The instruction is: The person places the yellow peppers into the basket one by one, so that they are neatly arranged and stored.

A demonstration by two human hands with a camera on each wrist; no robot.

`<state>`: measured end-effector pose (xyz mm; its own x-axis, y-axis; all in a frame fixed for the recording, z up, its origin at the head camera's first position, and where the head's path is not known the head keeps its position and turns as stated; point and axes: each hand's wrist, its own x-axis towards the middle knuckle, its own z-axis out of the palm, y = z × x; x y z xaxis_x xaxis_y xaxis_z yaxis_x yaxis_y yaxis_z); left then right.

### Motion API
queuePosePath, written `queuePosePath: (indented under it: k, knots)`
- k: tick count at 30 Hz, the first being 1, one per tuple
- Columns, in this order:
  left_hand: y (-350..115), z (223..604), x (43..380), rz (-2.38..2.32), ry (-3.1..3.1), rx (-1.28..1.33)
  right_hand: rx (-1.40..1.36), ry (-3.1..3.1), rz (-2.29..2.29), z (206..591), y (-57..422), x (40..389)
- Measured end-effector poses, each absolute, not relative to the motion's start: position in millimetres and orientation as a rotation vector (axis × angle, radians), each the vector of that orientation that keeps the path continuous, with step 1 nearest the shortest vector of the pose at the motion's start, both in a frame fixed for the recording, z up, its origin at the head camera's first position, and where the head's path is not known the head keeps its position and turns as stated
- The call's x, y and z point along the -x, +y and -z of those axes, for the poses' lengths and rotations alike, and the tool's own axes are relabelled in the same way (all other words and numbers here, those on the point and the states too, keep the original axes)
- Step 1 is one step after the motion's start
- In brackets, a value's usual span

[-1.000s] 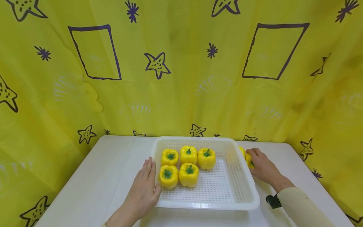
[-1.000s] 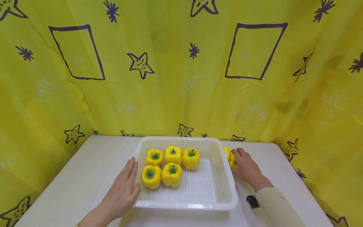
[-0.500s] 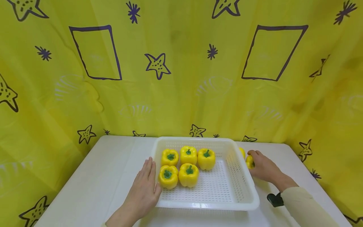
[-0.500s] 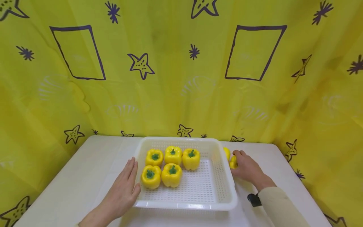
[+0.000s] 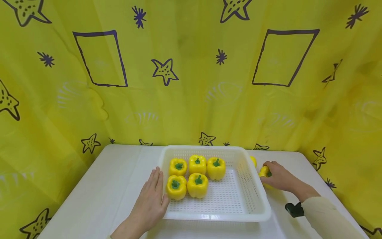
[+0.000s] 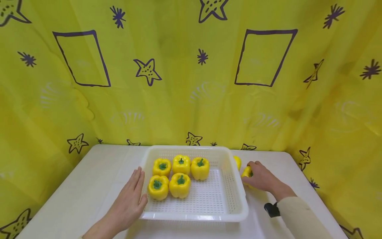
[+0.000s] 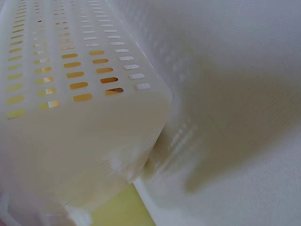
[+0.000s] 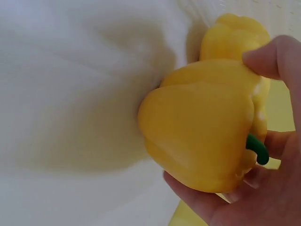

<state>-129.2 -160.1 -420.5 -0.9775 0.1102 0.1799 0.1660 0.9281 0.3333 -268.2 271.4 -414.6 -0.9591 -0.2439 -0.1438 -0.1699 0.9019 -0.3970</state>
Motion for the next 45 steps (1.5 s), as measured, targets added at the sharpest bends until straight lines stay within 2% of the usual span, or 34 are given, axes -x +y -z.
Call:
queuePosePath:
  k: [14,45]
  knots:
    - [-160.2,421.2,128.7,0.549,-2.933,0.217,0.51,3.029,0.517,412.5,282.3,262.3]
    - [-160.8,421.7,130.5,0.567,-2.945,0.205,0.607,3.013,0.531,415.7,279.8,256.3]
